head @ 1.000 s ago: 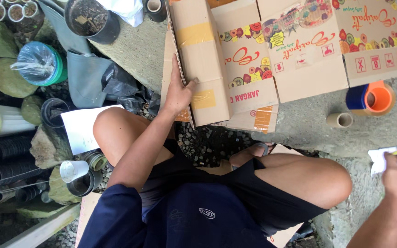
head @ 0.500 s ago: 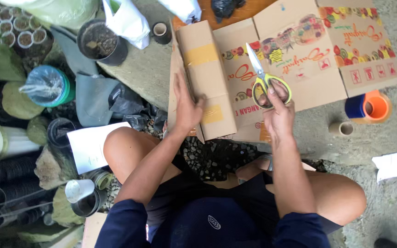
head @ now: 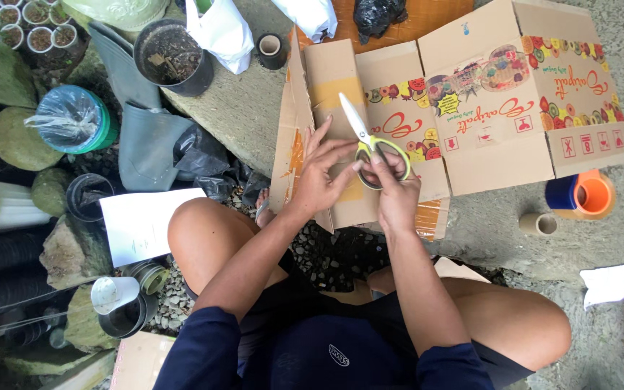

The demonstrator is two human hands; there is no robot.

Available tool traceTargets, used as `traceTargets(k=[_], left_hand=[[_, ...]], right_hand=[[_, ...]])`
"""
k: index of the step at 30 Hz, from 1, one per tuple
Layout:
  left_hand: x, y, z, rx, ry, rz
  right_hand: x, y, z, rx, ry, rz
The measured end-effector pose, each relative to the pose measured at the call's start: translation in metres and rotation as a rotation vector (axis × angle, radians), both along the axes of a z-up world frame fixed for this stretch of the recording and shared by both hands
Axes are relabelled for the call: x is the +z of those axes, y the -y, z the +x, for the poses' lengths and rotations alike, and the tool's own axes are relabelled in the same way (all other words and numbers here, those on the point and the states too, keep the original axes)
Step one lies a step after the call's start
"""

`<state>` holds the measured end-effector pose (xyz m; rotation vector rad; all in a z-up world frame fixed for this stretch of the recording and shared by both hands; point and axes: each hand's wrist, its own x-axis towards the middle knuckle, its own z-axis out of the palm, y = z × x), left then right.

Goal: The person sits on the ground and packs green vegetables into a small cardboard box. They fold the flaps, apply packing tape to seal the box, and then place the sealed box inside a larger printed cardboard box. The person uses scissors to cut tape and a tape dispenser to apply it.

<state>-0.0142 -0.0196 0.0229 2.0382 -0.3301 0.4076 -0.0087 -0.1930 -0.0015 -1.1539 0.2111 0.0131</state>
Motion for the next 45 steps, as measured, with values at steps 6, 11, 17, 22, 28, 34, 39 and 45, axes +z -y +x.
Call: traceTargets(k=[6, 11, 17, 22, 28, 34, 39, 45], left_hand=[[-0.002, 0.005, 0.002, 0.005, 0.002, -0.032], [-0.011, 0.006, 0.003, 0.034, -0.019, -0.077], [-0.031, 0.006, 0.006, 0.042, -0.003, -0.012], [-0.028, 0.007, 0.004, 0.033, -0.065, -0.135], [-0.008, 0.008, 0.001, 0.069, 0.037, 0.028], [-0.02, 0.003, -0.009, 0.113, 0.021, -0.261], [-0.051, -0.005, 0.01, 0.116, -0.282, -0.627], [-0.071, -0.016, 0.02, 0.062, -0.459, -0.779]], right_hand=[[0.008, 0.006, 0.002, -0.031, -0.054, 0.002], [0.012, -0.006, -0.006, -0.033, 0.032, -0.023], [0.016, 0.016, 0.012, -0.123, -0.142, -0.069], [0.002, 0.003, 0.017, 0.039, -0.02, -0.017], [0.004, -0.006, 0.024, 0.195, 0.055, -0.069], [0.001, 0.03, 0.103, 0.184, -0.104, -0.074], [-0.037, 0.04, 0.139, 0.28, -0.299, 0.0], [-0.085, 0.007, 0.119, 0.193, -0.331, 0.061]])
